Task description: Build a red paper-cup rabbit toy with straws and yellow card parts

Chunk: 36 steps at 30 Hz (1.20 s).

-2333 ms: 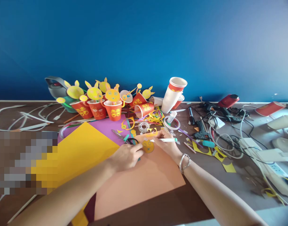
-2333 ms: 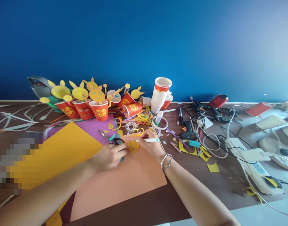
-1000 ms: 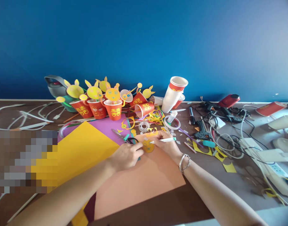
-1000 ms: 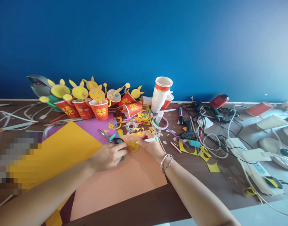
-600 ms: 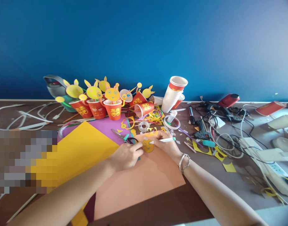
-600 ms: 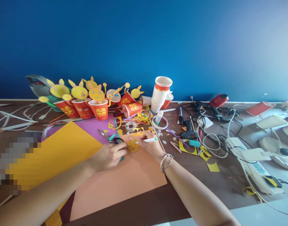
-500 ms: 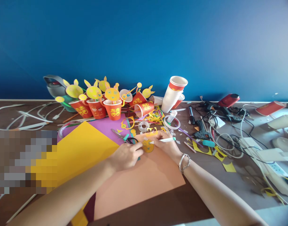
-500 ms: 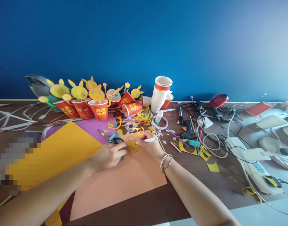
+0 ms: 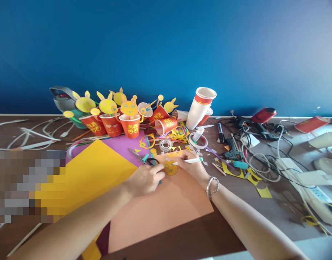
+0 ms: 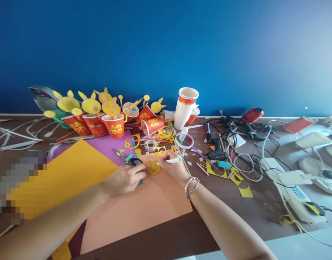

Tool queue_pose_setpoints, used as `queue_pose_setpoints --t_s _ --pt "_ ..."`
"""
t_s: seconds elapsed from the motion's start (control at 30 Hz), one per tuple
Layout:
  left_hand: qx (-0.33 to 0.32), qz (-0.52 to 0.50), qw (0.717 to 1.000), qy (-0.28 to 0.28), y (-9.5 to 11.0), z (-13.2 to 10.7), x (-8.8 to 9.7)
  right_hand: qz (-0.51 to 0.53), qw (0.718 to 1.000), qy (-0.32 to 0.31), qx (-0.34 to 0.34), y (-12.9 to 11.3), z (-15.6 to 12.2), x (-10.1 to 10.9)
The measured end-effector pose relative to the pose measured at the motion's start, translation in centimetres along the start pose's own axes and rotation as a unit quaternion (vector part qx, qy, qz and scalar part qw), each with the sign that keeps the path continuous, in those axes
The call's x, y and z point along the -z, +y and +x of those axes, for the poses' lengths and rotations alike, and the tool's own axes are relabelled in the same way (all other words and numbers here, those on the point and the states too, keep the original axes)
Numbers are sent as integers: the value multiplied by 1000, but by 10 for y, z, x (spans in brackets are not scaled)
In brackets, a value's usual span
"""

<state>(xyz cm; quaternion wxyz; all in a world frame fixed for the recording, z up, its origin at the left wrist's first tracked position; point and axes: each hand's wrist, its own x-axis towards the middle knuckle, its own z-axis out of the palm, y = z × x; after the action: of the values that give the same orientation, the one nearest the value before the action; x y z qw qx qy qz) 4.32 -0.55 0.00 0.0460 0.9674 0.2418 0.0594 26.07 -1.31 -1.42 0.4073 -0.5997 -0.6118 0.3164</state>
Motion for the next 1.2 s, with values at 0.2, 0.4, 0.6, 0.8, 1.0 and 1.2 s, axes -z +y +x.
queue_pose_setpoints --t_s 0.2,0.4,0.6,0.8,1.0,1.2 --pt "-4 12 1000 2 0 0 0 8 1000 -8 -13 -1 0 0" --pt "-8 12 1000 11 0 0 -1 -4 1000 6 -8 2 0 -1" --pt "-7 14 1000 10 0 1 -2 -28 1000 10 3 0 1 0" --pt "-4 14 1000 0 -1 1 0 -21 1000 7 -6 -1 1 -1" --pt "-4 14 1000 -3 0 0 -1 -1 1000 8 -19 -2 1 -1" --pt "-4 13 1000 1 -1 0 -2 -17 1000 7 -5 -2 1 0"
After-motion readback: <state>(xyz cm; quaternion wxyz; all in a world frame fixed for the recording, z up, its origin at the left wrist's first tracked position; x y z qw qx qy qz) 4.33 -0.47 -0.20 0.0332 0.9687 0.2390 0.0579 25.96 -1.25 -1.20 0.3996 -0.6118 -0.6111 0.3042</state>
